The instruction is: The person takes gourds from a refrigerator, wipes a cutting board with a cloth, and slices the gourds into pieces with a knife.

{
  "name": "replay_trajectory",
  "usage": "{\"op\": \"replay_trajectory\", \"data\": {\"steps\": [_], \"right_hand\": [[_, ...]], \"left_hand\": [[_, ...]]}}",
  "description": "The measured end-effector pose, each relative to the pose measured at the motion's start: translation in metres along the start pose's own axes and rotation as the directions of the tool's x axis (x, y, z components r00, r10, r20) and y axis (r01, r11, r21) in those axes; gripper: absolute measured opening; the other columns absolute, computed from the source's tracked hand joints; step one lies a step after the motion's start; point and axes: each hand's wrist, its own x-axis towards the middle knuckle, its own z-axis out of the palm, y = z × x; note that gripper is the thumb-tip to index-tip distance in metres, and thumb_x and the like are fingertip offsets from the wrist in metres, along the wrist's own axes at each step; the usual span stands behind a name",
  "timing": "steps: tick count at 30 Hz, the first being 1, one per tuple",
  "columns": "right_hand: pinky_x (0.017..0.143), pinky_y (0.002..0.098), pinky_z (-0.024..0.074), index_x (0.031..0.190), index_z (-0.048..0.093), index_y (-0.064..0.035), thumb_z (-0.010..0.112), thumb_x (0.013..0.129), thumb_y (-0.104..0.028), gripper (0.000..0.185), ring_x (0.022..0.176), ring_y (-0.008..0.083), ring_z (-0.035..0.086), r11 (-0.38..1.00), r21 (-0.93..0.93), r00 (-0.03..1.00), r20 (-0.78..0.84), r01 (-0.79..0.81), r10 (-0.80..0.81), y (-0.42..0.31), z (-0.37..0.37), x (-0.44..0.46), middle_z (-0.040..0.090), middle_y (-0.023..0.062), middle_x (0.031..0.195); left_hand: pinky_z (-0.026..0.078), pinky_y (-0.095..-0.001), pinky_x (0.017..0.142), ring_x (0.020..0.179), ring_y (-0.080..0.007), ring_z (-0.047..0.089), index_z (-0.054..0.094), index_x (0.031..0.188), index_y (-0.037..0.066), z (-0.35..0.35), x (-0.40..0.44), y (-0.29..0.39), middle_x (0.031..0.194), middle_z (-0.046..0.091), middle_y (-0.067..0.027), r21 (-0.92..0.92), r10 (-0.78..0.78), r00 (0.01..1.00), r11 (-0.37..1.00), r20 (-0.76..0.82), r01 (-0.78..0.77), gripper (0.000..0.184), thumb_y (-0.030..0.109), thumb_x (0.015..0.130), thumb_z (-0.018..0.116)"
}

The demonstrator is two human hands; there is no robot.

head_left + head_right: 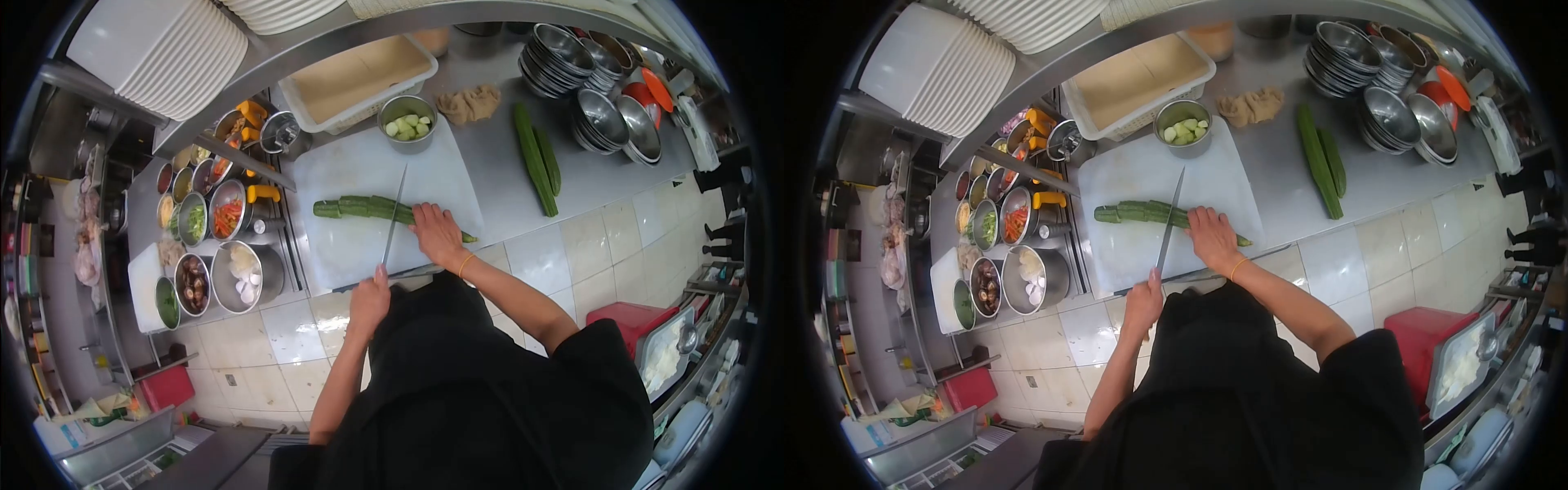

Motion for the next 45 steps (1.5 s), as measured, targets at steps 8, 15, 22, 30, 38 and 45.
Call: {"op": "replay_trajectory", "data": {"steps": [8,15,22,30,38,45], "right_hand": [[0.084,0.044,0.0429,0.119,0.055,-0.0027,0.061,0.091,-0.024,0.036,0.105,0.0287,0.054,1.0,-0.017,1.0,-0.018,0.008,-0.009,0.001,-0.002,0.003,0.056,0.0112,0.11],[0.085,0.0429,0.0422,0.122,0.055,-0.0024,0.064,0.089,-0.027,0.042,0.106,0.029,0.053,0.999,-0.036,1.0,-0.012,0.022,-0.022,-0.006,0.004,-0.015,0.056,0.0111,0.11],[0.085,0.044,0.0432,0.122,0.055,-0.0021,0.07,0.084,-0.027,0.048,0.106,0.0304,0.054,0.997,-0.064,0.999,0.002,-0.042,0.043,0.011,-0.038,-0.042,0.056,0.012,0.11],[0.086,0.0491,0.047,0.123,0.052,0.0011,0.072,0.081,-0.016,0.049,0.104,0.0346,0.056,0.988,0.12,0.994,-0.039,-0.096,0.101,0.025,-0.027,-0.036,0.056,0.0157,0.111],[0.084,0.0445,0.052,0.113,0.06,-0.0009,0.074,0.081,-0.019,0.04,0.106,0.0349,0.061,0.977,-0.167,0.986,0.076,-0.136,0.151,0.023,-0.089,-0.037,0.061,0.0149,0.105],[0.071,0.048,0.0544,0.113,0.063,-0.0077,0.07,0.085,-0.024,0.032,0.082,0.0367,0.068,0.989,0.059,0.982,0.139,-0.138,0.129,0.06,-0.047,-0.048,0.063,0.0139,0.098]], "left_hand": [[0.045,-0.0582,0.091,0.095,-0.0571,0.059,0.068,0.084,-0.013,-0.013,0.001,0.004,0.09,0.062,-0.0404,-0.031,-0.008,0.999,0.999,0.049,0.01,0.076,0.05,0.104,0.031],[0.044,-0.0575,0.094,0.1,-0.0566,0.058,0.069,0.09,-0.012,0.009,0.02,0.0,0.095,0.062,-0.0399,-0.074,-0.059,0.998,0.995,0.018,0.06,0.077,0.054,0.103,0.031],[0.045,-0.0564,0.09,0.099,-0.055,0.059,0.068,0.094,-0.01,-0.004,-0.007,-0.003,0.096,0.064,-0.037,-0.069,-0.017,0.997,0.998,-0.075,0.011,0.072,0.052,0.103,0.033],[0.044,-0.056,0.082,0.093,-0.0557,0.057,0.065,0.089,-0.007,-0.007,-0.049,0.022,0.091,0.062,-0.0358,-0.155,0.019,1.0,0.988,0.016,-0.017,0.068,0.05,0.104,0.032],[0.043,-0.0572,0.085,0.096,-0.055,0.058,0.066,0.095,-0.006,0.009,-0.031,0.029,0.096,0.063,-0.0357,-0.054,0.047,0.996,0.998,0.075,-0.043,0.068,0.05,0.104,0.03],[0.045,-0.0576,0.082,0.093,-0.0556,0.058,0.066,0.095,-0.006,-0.006,-0.04,0.058,0.093,0.064,-0.0351,-0.168,0.123,0.992,0.978,-0.004,-0.122,0.06,0.045,0.105,0.035]]}}
